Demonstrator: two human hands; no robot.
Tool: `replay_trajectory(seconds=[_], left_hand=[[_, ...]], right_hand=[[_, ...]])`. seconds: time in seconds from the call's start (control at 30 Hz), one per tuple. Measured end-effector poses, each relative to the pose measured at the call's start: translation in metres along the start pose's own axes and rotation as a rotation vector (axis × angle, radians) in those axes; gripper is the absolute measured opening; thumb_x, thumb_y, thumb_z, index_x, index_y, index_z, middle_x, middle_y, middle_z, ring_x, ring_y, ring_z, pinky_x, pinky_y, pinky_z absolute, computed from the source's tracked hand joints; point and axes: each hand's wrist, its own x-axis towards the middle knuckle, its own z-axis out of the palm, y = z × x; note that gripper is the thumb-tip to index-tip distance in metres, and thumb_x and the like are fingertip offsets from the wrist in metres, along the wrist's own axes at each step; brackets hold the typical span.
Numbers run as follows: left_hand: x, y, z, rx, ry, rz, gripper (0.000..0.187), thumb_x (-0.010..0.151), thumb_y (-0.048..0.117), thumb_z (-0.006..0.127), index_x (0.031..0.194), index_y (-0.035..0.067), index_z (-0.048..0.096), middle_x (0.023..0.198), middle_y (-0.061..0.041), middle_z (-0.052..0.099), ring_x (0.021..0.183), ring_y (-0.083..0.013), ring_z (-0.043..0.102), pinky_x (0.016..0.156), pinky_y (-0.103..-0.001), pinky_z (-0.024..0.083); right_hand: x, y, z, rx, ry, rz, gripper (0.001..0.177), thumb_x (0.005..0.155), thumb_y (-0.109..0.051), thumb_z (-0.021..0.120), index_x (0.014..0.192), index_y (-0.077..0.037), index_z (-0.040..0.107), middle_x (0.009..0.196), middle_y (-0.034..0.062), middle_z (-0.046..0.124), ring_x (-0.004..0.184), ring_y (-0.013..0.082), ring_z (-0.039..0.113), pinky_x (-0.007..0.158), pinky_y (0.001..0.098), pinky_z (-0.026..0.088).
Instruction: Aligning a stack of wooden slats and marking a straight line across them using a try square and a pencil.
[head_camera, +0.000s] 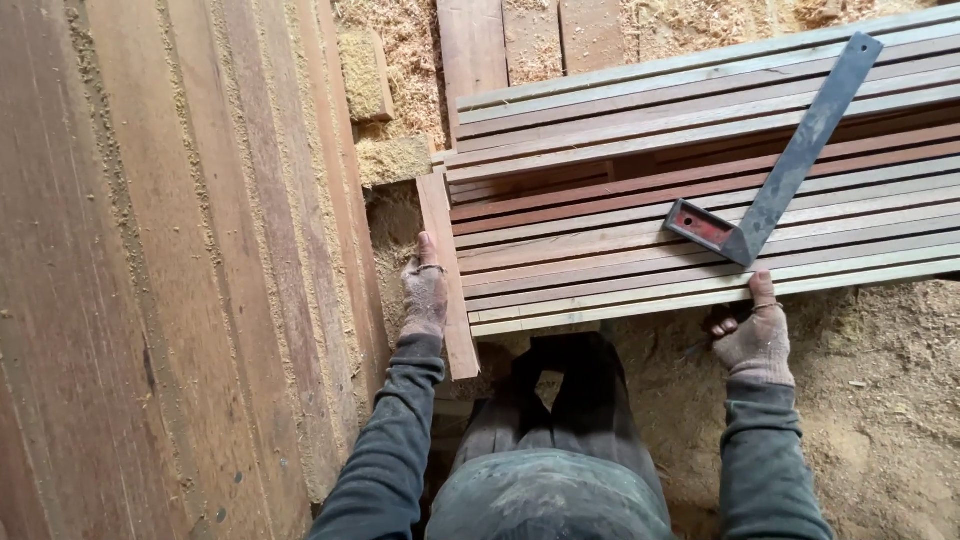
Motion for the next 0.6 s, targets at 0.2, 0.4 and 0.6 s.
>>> replay_trajectory(seconds=[0.2,0.4,0.6], left_hand=[[-0.027,0.043,-0.009,-0.116,-0.045,-0.063,0.058,0.088,0.076,0.049,0.073,0.021,0.045,0.057,0.002,0.044,0.049,-0.0139,0.042,0.05,-0.034,0.039],[-0.018,0.023,-0.004,-0.116,-0.047,-0.034,0.077,0.094,0.078,0.054,0.123,0.009,0.073,0.112,-0.012,0.075,0.107,-0.0239,0.067,0.101,-0.041,0.05],[-0.029,0.044,-0.014,0.08,-0.057,-0.055,0.086,0.093,0.086,0.046,0.119,0.008,0.072,0.113,-0.018,0.075,0.118,-0.0351,0.067,0.105,-0.048,0.048]], right_hand=[[-0.025,-0.005,0.024,-0.021,-0.015,-0.001,0.037,0.093,-0.053,0.073,0.076,-0.029,0.051,0.059,-0.0113,0.041,0.043,0.0078,0.026,0.041,0.0267,0.019],[-0.026,-0.002,0.008,-0.322,0.124,-0.08,0.047,0.101,-0.058,0.071,0.1,-0.014,0.055,0.077,-0.0008,0.046,0.041,0.0148,0.034,0.039,0.0293,0.029],[-0.082,-0.012,0.04,-1.052,0.534,-0.607,0.038,0.087,-0.05,0.088,0.112,-0.025,0.074,0.092,-0.0015,0.075,0.093,0.019,0.072,0.081,0.0315,0.057]])
